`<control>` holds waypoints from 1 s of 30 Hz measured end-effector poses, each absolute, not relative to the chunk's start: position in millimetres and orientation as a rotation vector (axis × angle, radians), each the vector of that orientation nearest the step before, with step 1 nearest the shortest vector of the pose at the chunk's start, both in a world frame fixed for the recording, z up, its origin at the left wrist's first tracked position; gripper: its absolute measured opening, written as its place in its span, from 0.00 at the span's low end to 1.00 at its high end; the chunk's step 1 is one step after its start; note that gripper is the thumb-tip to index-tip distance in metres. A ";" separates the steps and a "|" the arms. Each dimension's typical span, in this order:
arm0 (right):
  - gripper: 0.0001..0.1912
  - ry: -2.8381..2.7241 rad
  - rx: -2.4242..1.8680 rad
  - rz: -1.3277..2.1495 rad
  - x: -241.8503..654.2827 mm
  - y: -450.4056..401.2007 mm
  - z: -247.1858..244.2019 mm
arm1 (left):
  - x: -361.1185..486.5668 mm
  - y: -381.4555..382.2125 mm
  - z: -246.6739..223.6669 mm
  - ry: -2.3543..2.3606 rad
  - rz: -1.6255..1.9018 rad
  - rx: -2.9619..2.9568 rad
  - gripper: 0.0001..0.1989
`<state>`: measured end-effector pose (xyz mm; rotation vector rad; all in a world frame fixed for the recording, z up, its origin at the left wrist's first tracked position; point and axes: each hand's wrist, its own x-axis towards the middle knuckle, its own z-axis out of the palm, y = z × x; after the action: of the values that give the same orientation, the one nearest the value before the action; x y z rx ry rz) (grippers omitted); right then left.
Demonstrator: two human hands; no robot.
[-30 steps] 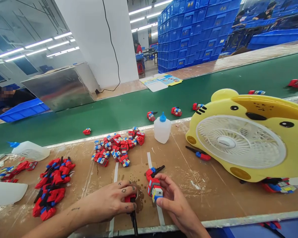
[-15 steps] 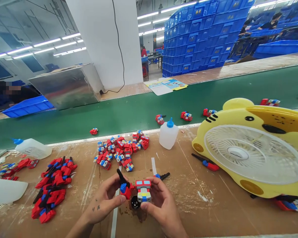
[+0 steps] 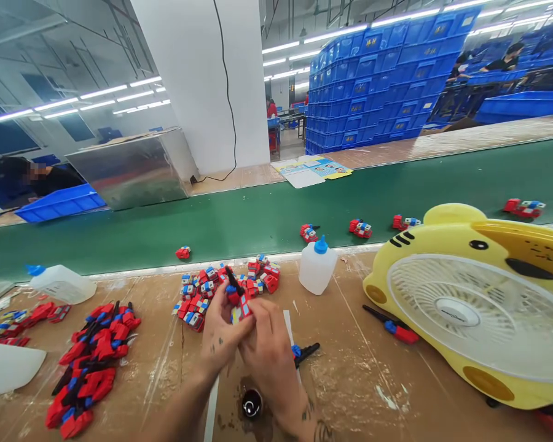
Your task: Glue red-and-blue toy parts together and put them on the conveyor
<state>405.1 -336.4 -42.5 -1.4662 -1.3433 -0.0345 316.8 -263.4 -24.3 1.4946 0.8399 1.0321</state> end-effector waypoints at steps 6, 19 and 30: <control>0.26 -1.439 -1.854 0.188 481.0 -287.1 -54.6 | 392.8 -112.9 7.3 1.074 0.642 2.212 0.36; 0.27 -1.425 -1.868 0.409 496.0 -280.3 -85.8 | 532.9 -36.3 -38.6 1.064 -0.204 2.590 0.18; 0.26 -0.600 -1.376 1.123 489.2 -356.2 -79.6 | 245.7 -57.5 32.1 1.128 -0.239 2.738 0.19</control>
<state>489.2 -356.2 -79.6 -1.3757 -0.6001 1.1226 245.7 -57.5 32.1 2.7379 1.1277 -0.2393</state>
